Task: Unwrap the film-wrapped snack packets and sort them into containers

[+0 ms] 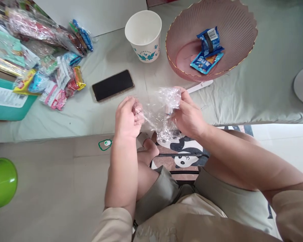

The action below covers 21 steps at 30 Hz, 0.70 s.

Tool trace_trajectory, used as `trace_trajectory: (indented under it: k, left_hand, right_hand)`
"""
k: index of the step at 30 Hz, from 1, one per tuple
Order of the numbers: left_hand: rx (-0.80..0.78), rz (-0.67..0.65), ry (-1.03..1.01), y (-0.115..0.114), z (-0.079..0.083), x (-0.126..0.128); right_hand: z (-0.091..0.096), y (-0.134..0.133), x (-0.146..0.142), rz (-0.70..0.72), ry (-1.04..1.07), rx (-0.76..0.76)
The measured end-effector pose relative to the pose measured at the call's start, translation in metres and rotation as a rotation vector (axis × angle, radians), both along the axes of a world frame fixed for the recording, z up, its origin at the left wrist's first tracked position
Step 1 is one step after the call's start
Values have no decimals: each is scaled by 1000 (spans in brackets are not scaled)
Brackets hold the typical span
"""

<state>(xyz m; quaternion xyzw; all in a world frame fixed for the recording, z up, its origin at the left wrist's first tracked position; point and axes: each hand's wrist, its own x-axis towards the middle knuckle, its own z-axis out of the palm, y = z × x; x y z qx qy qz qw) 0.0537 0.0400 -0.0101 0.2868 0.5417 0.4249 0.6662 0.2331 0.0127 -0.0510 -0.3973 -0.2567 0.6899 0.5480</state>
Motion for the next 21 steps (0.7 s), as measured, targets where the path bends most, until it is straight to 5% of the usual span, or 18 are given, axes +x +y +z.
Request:
trace_trajectory:
  k: [6,10,21]
  left_hand:
    - [-37,-55,60,-5,26,-3]
    - [-49,-70,-36,-10,40,-6]
    - [47,-380,-312,-28,65,11]
  right_hand:
    - [7,4,-2,113,215,-274]
    - [6,-2,-4,219,369,-286]
    - [-1,-17,-29,525,361,-289]
